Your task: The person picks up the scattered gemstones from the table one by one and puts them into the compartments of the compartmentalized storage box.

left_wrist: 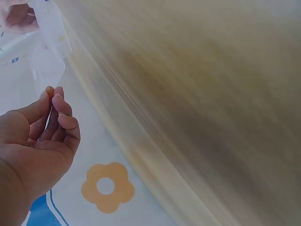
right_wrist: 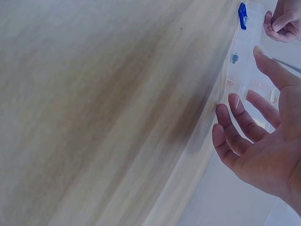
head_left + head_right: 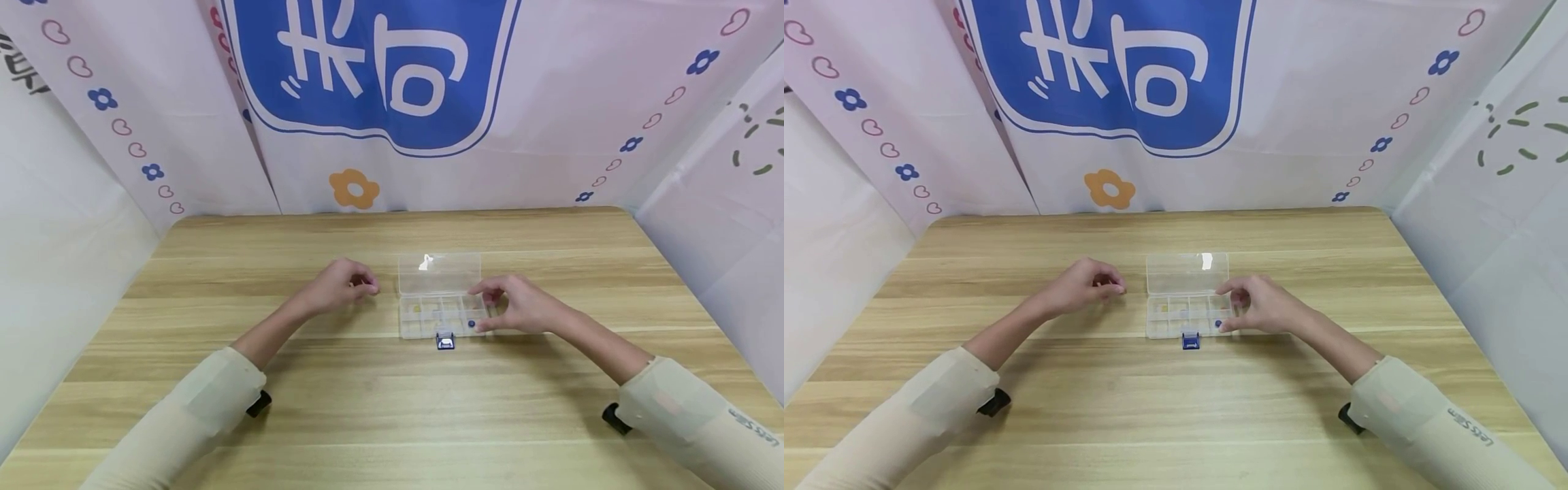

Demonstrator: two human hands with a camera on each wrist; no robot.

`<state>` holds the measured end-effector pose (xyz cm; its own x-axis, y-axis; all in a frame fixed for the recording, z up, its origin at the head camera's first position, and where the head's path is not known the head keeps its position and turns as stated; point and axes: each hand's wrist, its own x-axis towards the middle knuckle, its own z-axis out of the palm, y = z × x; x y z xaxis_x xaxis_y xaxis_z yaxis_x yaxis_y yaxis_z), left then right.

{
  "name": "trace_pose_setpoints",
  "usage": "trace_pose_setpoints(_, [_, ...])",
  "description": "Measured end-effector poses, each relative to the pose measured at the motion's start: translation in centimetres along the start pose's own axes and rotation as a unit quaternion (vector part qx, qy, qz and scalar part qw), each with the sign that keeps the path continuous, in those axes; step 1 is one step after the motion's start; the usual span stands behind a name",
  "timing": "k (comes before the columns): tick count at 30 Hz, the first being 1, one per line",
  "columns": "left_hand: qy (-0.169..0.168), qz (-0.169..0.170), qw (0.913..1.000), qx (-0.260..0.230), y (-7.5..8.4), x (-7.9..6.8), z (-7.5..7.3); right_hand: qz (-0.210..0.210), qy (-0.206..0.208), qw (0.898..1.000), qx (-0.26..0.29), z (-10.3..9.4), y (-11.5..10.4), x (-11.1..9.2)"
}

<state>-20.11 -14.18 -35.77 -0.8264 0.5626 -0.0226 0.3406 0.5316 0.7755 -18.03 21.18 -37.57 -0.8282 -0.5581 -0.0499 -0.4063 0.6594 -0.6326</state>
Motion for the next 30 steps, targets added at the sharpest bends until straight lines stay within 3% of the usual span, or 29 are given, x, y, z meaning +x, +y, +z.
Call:
trace_pose_setpoints(9, [-0.014, 0.013, 0.9998, -0.004, 1.1, 0.0, 1.0, 0.005, -0.003, 1.000, 0.003, 0.0, -0.1, 0.0])
trace_pose_setpoints(30, [-0.047, 0.058, 0.9972, -0.004, 2.1, 0.9, 3.1, -0.005, 0.003, 1.000, 0.001, -0.1, -0.3, -0.1])
